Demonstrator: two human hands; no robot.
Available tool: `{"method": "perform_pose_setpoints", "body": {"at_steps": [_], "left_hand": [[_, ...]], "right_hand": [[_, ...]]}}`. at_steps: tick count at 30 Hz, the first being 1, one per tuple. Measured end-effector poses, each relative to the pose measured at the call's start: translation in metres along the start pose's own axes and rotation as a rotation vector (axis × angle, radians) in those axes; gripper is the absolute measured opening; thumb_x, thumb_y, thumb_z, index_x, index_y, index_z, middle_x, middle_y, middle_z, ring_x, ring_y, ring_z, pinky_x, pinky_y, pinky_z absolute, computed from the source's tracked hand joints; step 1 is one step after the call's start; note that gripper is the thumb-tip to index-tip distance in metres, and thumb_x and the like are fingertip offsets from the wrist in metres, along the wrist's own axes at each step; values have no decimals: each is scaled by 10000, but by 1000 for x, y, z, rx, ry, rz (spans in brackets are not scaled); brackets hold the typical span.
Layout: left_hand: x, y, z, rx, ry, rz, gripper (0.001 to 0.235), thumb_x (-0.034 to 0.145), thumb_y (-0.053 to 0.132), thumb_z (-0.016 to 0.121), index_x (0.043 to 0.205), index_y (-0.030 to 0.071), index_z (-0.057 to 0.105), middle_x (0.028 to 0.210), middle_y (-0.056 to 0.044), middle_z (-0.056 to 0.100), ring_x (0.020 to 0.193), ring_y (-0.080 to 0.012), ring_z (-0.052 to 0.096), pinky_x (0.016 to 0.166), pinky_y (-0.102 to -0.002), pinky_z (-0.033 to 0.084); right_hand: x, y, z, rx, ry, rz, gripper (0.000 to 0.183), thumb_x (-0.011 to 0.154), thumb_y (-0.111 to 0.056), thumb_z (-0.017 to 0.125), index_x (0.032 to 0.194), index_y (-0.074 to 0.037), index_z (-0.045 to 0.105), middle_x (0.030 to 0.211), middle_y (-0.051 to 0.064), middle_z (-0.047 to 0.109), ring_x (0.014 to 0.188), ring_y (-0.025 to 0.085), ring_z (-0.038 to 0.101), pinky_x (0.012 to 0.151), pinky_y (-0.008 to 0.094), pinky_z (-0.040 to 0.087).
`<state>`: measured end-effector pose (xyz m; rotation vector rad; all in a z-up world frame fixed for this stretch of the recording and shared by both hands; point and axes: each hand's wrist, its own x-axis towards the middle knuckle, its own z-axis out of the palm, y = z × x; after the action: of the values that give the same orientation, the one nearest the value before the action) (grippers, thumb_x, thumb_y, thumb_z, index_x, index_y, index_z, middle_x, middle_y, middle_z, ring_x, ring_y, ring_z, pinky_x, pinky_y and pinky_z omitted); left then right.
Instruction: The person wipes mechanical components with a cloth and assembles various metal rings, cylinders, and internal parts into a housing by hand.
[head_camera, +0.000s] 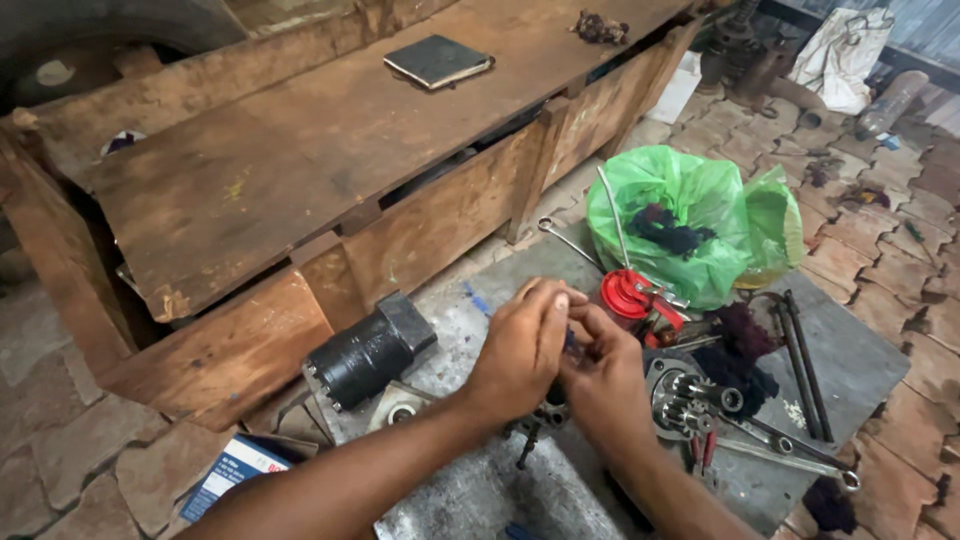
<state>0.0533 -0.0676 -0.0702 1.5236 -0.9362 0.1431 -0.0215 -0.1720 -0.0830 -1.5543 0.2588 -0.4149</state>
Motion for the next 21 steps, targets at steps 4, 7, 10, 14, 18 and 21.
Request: {"method": "perform_pose_setpoints", "body": {"at_steps": [4,7,10,14,18,21], "left_hand": [[1,-20,13,-182,33,-370,366,1086,263,412,970,2,641,824,-94,701,804,-205,706,748,-339,553],[9,-58,21,-274,26,-536,421,1114,297,447,908,-10,648,775,-64,651,749,-202,627,697,-323,515],[13,-83,16,-458,-32,-729,395,1111,314,471,923,8,637,752,-37,581,691,-197,548,629,-345,463],[31,-68,-21,-696,175,-813,304,1043,325,436,966,74,590,695,-76,589,623,-249,625,597,-410,484],[47,-43,-44,-1213,339,-525,356,1082,393,396,1053,52,497,822,-232,702,851,-351,776,891,-440,622],[17,-23,-16,-658,-145,-389,339,1134,315,405,1239,58,599,925,-74,602,887,-209,561,799,-363,483]], "right_hand": [[-4,4,-2,10,-36,-73,408,853,119,654,1249,25,621,1091,81,748,986,107,688,858,240,553],[-14,7,-1,-217,-41,-34,472,805,142,666,1253,-5,634,1056,75,762,940,109,695,801,249,558],[-20,9,2,-246,-163,13,456,815,147,691,1236,-20,640,1053,71,771,991,121,719,841,263,582],[-11,3,0,89,-226,76,506,806,172,650,1272,-21,610,1147,71,760,1055,141,709,884,288,587],[0,1,-5,294,-86,59,393,841,120,616,1226,44,605,1126,107,776,1026,160,755,934,289,621],[11,10,0,319,8,131,422,878,99,640,1296,44,668,1020,110,743,812,141,674,721,268,536]]}}
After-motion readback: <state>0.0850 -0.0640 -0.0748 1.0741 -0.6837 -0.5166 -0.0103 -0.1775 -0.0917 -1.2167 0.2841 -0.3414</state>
